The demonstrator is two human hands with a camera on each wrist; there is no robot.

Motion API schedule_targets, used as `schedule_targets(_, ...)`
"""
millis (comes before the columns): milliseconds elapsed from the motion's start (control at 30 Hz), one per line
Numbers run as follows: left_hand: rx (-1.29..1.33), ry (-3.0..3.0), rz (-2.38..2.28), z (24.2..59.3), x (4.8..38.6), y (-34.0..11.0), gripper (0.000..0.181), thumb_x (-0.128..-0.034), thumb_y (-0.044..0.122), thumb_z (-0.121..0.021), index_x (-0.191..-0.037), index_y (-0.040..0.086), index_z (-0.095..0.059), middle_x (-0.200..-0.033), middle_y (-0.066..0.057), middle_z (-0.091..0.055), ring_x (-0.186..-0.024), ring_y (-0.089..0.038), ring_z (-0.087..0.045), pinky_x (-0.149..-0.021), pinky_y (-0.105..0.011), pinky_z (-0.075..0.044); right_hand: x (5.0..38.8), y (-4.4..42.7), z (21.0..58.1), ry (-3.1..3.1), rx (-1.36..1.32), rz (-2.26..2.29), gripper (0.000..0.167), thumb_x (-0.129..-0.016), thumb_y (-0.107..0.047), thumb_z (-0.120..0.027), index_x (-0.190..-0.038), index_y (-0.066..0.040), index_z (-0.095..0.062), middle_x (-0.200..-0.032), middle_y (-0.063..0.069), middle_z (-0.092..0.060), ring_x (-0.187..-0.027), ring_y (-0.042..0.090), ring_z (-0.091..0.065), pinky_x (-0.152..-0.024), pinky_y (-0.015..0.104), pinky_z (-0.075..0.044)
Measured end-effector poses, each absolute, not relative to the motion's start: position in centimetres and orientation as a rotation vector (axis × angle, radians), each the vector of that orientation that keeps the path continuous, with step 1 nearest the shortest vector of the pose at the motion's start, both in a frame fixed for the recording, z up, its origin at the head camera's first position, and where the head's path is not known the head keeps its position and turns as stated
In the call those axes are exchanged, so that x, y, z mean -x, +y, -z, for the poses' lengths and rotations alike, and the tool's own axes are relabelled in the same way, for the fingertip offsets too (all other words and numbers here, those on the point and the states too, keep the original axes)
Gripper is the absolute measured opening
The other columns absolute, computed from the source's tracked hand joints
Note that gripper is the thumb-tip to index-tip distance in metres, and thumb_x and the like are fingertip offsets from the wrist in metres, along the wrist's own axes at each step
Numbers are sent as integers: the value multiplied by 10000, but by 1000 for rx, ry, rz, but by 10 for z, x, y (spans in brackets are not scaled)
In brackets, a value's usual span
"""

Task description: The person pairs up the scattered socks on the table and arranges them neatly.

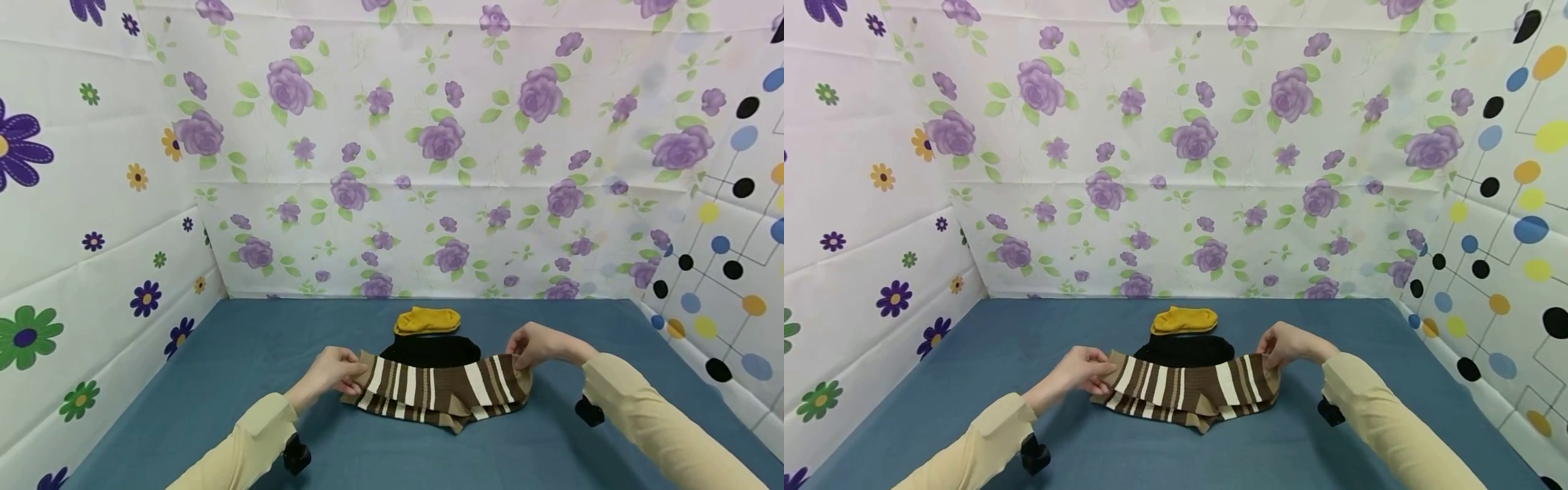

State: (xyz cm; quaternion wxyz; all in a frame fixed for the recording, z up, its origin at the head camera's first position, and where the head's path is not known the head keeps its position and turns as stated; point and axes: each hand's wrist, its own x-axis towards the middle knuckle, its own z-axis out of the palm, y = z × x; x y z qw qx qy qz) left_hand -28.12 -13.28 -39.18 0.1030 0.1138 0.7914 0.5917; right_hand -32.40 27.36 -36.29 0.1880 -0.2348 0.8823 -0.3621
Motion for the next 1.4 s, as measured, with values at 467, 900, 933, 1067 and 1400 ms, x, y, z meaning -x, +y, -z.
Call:
schedule_targets(467,-396,2299,-1697,383,281,-145,167,-833,51,-641,-877,-87,-559,-609,-135,-584,-494,-214,-596,-516,-400,-505,325,277,348,2417,664,1012,68,-809,13,-641,-873,36,-635,-769,99,-607,-650,199,-576,-577,356,-494)
schedule_targets(900,-474,2201,-1681,378,279,-146,173,-847,48,-626,-884,-98,-541,-656,-175,-609,-468,-147,-562,-498,-373,-499,319,277,334,2355,595,911,75,-800,25,-650,-866,43,-620,-776,106,-581,-655,187,-559,-574,331,-489)
schedule_targets(933,-469,2193,-1681,378,279,-146,174,-848,50,-625,-891,-96,-540,-656,-174,-609,-470,-145,-562,-498,-364,-498,319,277,334,2352,592,901,74,-799,25,-650,-864,42,-620,-773,108,-580,-644,180,-554,-568,328,-488)
schedule_targets(1067,-457,2178,-1681,378,282,-147,179,-855,62,-621,-907,-87,-535,-659,-164,-609,-484,-142,-568,-502,-342,-498,318,276,333,2345,574,881,61,-798,34,-649,-853,37,-622,-763,111,-577,-616,167,-538,-556,327,-484)
schedule_targets(1400,-492,2223,-1599,393,281,-150,163,-860,35,-602,-904,-103,-529,-638,-174,-599,-472,-147,-565,-509,-383,-505,320,269,354,2399,600,865,49,-787,33,-657,-823,19,-626,-759,107,-588,-599,168,-556,-584,422,-494)
